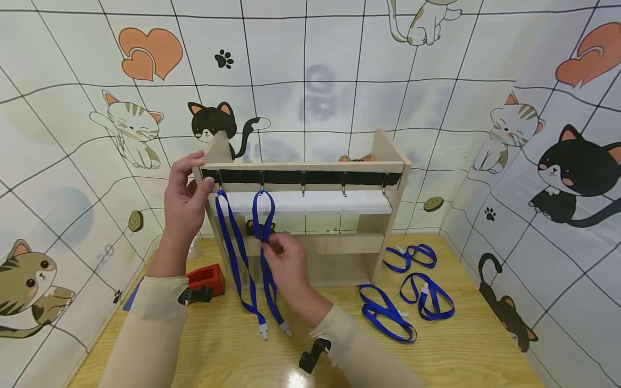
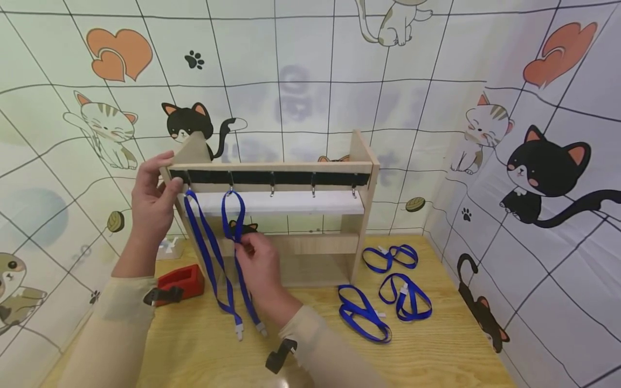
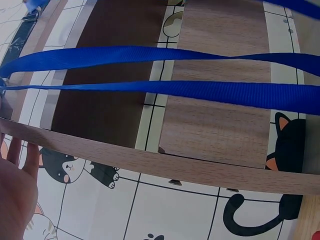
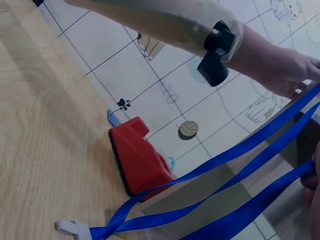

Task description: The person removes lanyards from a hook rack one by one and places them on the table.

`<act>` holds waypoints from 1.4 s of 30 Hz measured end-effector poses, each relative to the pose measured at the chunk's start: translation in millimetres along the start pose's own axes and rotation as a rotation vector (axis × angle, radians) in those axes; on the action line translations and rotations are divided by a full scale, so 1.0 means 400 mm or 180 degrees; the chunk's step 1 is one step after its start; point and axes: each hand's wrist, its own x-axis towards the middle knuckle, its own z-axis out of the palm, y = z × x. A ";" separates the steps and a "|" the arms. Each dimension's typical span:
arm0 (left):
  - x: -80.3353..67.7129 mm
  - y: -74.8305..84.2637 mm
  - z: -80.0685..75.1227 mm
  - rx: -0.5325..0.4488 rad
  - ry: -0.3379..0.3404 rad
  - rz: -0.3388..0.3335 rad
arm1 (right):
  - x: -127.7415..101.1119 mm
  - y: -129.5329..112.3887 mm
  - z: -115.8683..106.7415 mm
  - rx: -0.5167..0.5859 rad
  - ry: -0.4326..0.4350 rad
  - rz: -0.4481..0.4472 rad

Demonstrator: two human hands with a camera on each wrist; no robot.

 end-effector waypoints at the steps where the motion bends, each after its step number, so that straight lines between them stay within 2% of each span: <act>1: 0.000 0.000 0.000 0.0008 -0.0002 0.0001 | 0.003 -0.004 -0.006 0.0011 -0.0012 -0.0036; 12: 0.001 0.004 0.001 -0.0002 0.0016 -0.0053 | 0.044 -0.080 -0.068 0.0219 0.0067 -0.0271; 18: 0.000 0.004 0.002 -0.0024 0.0015 -0.0112 | 0.056 -0.114 -0.099 0.0208 0.0061 -0.0310; 23: -0.001 0.004 0.001 0.0024 0.0005 -0.0125 | 0.066 -0.127 -0.135 0.0179 -0.0130 -0.0373; 30: 0.000 -0.002 -0.002 0.0000 0.0041 -0.0067 | 0.086 -0.134 -0.206 0.0020 -0.0380 -0.0687; 37: 0.000 -0.002 -0.002 -0.0034 0.0038 -0.0092 | 0.082 -0.140 -0.283 -0.0150 -0.0818 -0.0647; 42: 0.000 -0.003 0.000 -0.0053 0.0031 -0.0104 | 0.069 -0.132 -0.333 -0.0396 -0.0924 -0.0708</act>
